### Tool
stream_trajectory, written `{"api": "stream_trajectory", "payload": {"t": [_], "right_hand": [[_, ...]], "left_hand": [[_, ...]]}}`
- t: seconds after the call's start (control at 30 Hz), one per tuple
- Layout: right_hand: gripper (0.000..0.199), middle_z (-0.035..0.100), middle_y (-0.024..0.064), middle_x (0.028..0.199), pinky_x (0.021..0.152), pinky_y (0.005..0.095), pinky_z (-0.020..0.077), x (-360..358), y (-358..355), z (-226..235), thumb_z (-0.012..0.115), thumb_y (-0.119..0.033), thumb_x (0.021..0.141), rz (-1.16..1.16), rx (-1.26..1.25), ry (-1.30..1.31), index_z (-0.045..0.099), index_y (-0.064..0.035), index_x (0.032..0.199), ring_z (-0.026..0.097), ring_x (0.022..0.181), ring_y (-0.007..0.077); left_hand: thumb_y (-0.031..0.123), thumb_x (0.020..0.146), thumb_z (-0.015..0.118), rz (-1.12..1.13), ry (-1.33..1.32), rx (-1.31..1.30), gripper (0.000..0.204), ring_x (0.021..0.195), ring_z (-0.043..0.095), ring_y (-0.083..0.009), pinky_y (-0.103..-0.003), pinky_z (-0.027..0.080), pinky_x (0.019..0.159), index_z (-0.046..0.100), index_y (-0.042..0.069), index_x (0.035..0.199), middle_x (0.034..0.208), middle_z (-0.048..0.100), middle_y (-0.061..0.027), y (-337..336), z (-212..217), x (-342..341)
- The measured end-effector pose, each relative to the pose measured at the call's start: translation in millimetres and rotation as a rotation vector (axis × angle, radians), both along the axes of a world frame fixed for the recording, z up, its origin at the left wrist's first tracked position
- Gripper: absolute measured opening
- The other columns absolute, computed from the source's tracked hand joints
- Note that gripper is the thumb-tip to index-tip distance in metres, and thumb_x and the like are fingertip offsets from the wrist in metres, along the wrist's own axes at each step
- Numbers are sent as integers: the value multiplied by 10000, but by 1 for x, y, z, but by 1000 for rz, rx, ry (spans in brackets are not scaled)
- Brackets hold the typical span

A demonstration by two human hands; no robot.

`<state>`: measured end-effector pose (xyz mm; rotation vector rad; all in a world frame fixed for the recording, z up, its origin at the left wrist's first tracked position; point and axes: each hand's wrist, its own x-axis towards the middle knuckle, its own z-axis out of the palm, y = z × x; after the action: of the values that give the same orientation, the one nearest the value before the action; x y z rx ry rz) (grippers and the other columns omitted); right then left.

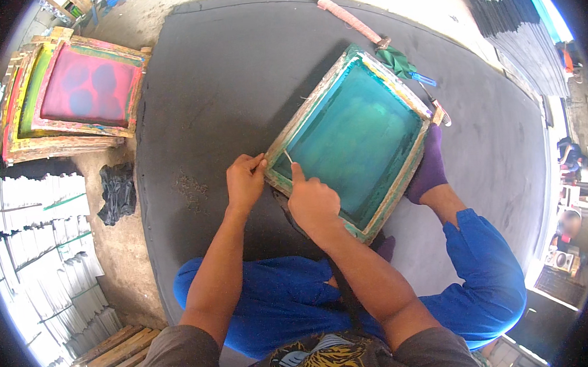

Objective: The person sits on the floor and uses pliers and a screwdriver to remove staples and adjust the mesh on a rectangular screen printing frame. The person works on the edges of the frame, removing fasteners and manipulating the green mesh material.

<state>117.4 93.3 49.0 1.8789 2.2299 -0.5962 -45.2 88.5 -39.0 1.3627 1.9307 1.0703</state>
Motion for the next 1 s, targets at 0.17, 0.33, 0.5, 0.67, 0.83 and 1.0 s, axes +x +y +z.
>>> {"api": "stream_trajectory", "payload": {"t": [0.17, 0.33, 0.5, 0.67, 0.83, 1.0], "right_hand": [[448, 742, 242, 999, 814, 563, 577, 4, 9, -1, 580, -223, 979, -5, -57, 114, 602, -82, 1405, 730, 894, 447], [414, 742, 238, 967, 796, 567, 575, 20, 2, -35, 577, -232, 993, -140, 46, 524, 637, -76, 1372, 735, 887, 436], [397, 709, 169, 799, 596, 434, 562, 16, -10, -37, 646, -176, 994, 15, 174, 234, 663, -65, 1374, 711, 657, 319], [404, 607, 18, 734, 441, 264, 358, 24, 2, -34, 650, -212, 1026, -786, -496, 1090, 644, -72, 1405, 468, 510, 106], [382, 545, 10, 670, 417, 263, 319, 33, 17, -9, 634, -220, 1038, -1051, -810, 1215, 646, -129, 1409, 439, 492, 98], [361, 712, 156, 783, 620, 448, 552, 42, 9, -34, 659, -233, 994, -16, 371, 612, 689, -164, 1347, 700, 696, 335]], "left_hand": [[126, 913, 732, 6, 18, 7, 230, 687, 667, -269, -370, 513, 653, 786, 14, 1106, 844, 699, -147, 1, -1, 0], [120, 911, 735, 14, 20, 15, 226, 678, 665, -270, -370, 514, 649, 787, 15, 1105, 840, 697, -148, 1, 0, 3], [126, 911, 737, 16, -11, -9, 226, 688, 670, -266, -367, 516, 653, 787, 16, 1103, 847, 700, -149, -1, 0, 0], [132, 909, 740, -4, 7, 1, 222, 710, 679, -257, -360, 518, 668, 788, 17, 1093, 863, 706, -151, 1, 2, 0], [144, 904, 747, 7, -55, -30, 221, 725, 682, -265, -365, 525, 687, 791, 22, 1082, 871, 709, -150, 2, 0, -3], [163, 910, 750, 26, -56, 45, 249, 814, 711, -276, -359, 537, 716, 783, 34, 1120, 987, 740, -155, 5, 4, 4]]}}
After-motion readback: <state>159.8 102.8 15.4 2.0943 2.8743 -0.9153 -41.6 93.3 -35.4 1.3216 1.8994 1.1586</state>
